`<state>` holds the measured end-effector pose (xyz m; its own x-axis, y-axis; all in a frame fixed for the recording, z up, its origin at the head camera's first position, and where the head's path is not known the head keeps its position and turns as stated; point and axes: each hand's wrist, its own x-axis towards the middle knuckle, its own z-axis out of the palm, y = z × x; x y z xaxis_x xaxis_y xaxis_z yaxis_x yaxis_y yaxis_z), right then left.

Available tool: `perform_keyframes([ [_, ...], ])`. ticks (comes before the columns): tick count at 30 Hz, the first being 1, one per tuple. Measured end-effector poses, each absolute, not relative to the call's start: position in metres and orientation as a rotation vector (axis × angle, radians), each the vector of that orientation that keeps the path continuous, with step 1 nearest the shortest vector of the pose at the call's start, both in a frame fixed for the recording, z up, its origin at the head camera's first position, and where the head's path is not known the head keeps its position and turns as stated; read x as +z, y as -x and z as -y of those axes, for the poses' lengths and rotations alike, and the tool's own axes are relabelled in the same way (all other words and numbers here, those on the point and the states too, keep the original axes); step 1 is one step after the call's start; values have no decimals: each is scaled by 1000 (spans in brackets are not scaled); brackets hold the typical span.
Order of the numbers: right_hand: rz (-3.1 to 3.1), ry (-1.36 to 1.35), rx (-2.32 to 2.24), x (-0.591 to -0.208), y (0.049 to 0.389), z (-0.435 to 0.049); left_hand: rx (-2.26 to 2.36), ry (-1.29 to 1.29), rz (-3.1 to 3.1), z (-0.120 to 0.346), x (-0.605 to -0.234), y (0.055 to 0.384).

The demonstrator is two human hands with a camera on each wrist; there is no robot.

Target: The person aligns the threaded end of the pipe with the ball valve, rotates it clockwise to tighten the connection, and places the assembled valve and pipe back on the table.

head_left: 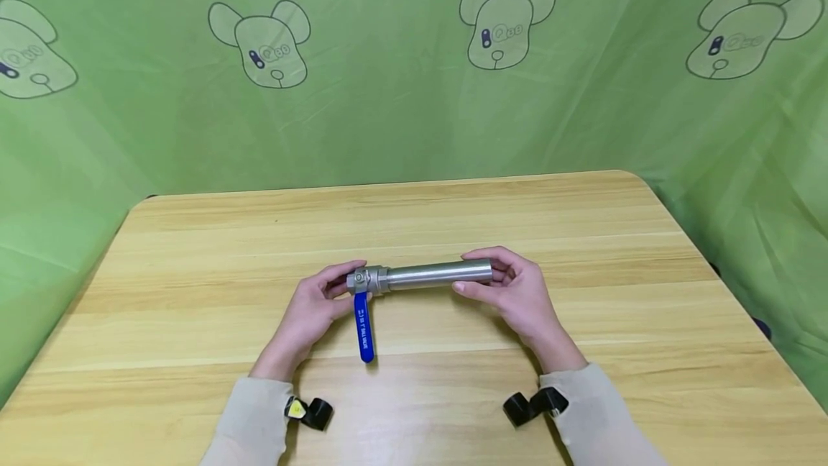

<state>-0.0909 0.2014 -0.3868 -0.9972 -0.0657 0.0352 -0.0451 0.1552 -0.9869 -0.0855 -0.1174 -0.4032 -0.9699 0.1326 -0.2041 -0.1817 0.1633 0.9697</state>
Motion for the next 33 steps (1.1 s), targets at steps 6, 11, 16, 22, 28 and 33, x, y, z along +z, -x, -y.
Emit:
perform_keyframes([
  [6,-2391,65,-1987,-386,91,-201,1890,50,-2197,117,-403,85],
  [11,-2361,55,-1996,-387,91,-200,1894,55,-2198,117,-403,86],
  [16,-2315,32,-2015,-386,90,-199,1894,56,-2197,116,-403,86],
  [22,-2326,-10,-1988,-384,89,-198,1883,63,-2204,116,-403,86],
  [28,-2353,-44,-1955,-385,90,-197,1879,53,-2210,116,-403,86],
  [33,-2371,-42,-1932,-386,91,-197,1884,46,-2209,116,-403,87],
])
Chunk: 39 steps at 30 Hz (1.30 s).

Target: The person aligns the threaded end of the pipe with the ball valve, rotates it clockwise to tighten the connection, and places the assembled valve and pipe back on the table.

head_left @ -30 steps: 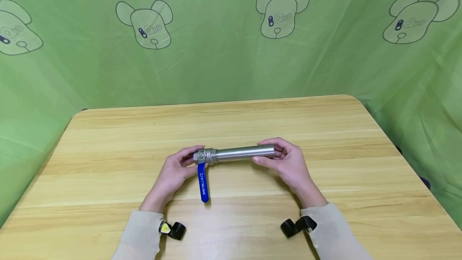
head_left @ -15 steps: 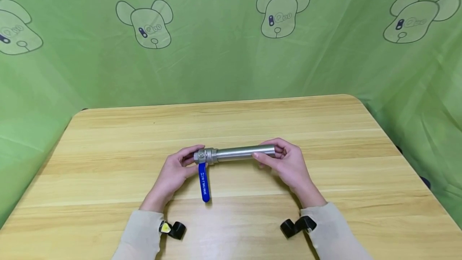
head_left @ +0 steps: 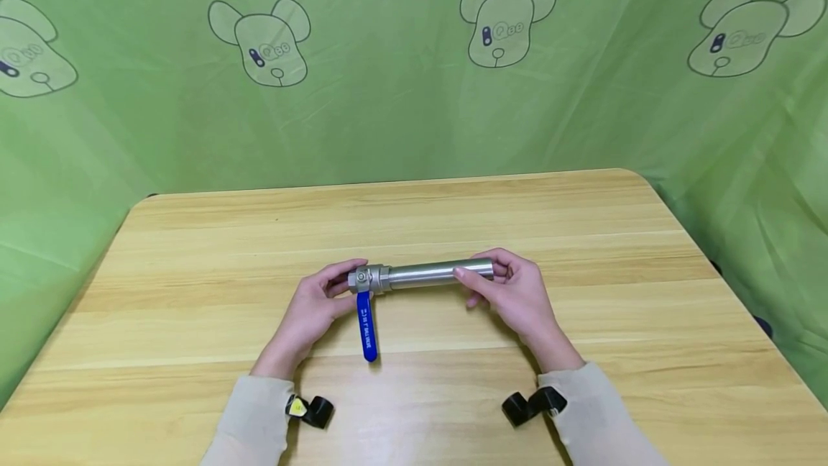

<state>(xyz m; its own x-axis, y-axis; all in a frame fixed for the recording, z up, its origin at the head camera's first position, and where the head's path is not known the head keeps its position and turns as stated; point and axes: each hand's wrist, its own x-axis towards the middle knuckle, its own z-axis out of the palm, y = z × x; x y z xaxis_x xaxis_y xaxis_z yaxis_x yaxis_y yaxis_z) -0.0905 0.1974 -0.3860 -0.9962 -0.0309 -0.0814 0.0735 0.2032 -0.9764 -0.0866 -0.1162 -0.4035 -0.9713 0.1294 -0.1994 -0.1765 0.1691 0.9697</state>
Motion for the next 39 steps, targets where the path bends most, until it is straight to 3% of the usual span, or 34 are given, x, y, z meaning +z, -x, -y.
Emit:
perform_keyframes([
  [21,-2370,-59,-1914,-383,91,-195,1885,45,-2212,117,-404,86],
  [39,-2586,313,-1881,-381,91,-200,1904,48,-2173,121,-402,87],
])
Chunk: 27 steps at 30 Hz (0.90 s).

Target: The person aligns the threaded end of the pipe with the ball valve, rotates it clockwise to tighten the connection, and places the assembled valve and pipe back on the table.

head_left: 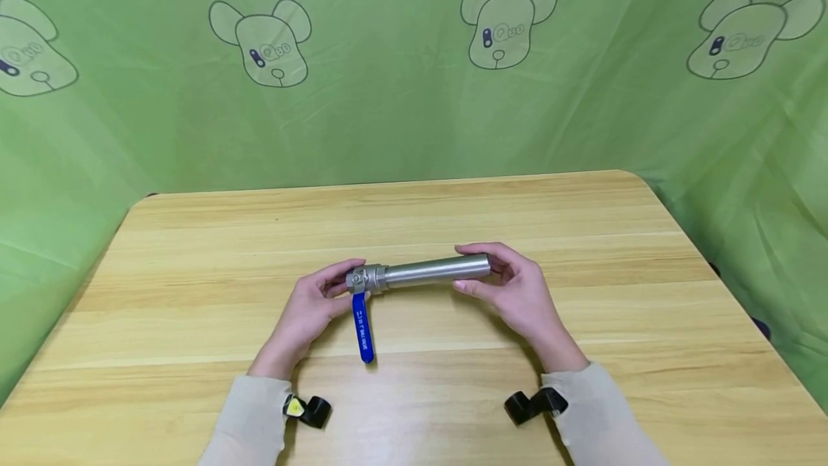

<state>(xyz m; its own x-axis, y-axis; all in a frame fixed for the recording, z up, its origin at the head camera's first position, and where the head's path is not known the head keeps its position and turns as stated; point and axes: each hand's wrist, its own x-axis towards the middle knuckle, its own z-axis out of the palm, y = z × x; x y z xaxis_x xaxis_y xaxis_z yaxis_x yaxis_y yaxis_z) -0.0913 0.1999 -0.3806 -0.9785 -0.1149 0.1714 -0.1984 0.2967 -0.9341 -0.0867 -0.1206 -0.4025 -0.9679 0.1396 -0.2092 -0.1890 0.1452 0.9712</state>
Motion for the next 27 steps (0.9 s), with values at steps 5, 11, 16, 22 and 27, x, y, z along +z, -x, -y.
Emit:
perform_keyframes([
  [5,2442,-285,1841,-382,91,-200,1899,50,-2175,120,-403,86],
  [11,2466,-204,1854,-380,90,-200,1896,50,-2175,120,-402,87],
  [16,2475,-165,1888,-379,89,-199,1890,52,-2185,120,-402,87],
  [22,2496,-115,1903,-379,87,-198,1883,53,-2196,119,-402,86],
  [27,2503,-82,1964,-380,89,-197,1884,56,-2202,118,-402,86],
])
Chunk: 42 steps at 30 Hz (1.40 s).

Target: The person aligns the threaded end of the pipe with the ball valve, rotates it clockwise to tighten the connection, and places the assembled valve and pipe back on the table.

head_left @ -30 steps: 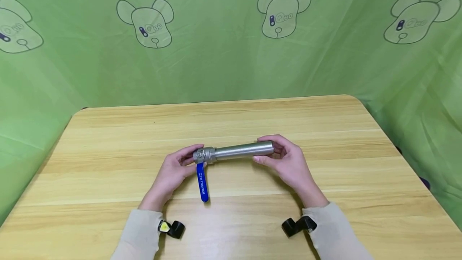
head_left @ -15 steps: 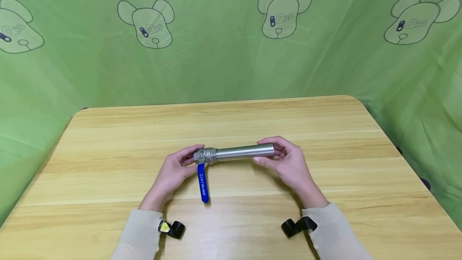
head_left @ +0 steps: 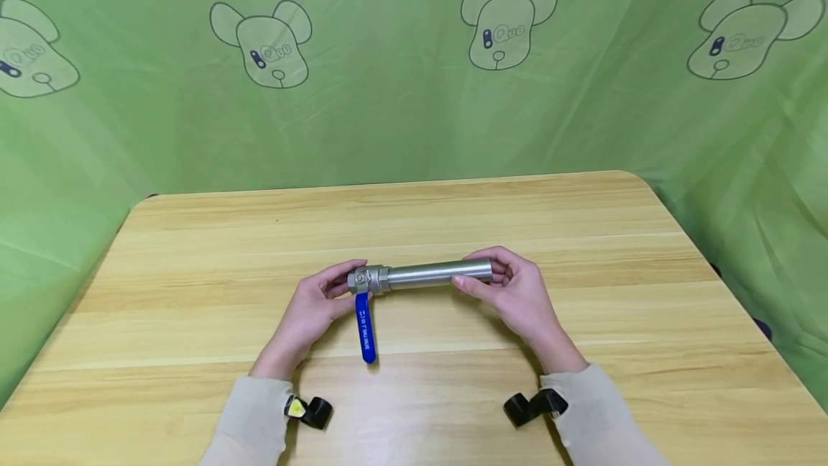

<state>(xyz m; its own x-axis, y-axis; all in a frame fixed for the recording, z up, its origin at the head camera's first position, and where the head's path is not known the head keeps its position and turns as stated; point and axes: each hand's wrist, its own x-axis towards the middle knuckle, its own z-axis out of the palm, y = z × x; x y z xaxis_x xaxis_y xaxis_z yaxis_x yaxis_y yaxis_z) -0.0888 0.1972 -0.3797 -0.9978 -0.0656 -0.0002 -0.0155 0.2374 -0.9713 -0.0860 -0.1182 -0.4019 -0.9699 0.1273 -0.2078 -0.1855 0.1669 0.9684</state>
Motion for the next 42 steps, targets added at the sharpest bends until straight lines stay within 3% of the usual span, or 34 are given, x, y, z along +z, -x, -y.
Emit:
perform_keyframes([
  [42,-2539,223,-1918,-383,90,-199,1900,37,-2201,118,-404,85],
])
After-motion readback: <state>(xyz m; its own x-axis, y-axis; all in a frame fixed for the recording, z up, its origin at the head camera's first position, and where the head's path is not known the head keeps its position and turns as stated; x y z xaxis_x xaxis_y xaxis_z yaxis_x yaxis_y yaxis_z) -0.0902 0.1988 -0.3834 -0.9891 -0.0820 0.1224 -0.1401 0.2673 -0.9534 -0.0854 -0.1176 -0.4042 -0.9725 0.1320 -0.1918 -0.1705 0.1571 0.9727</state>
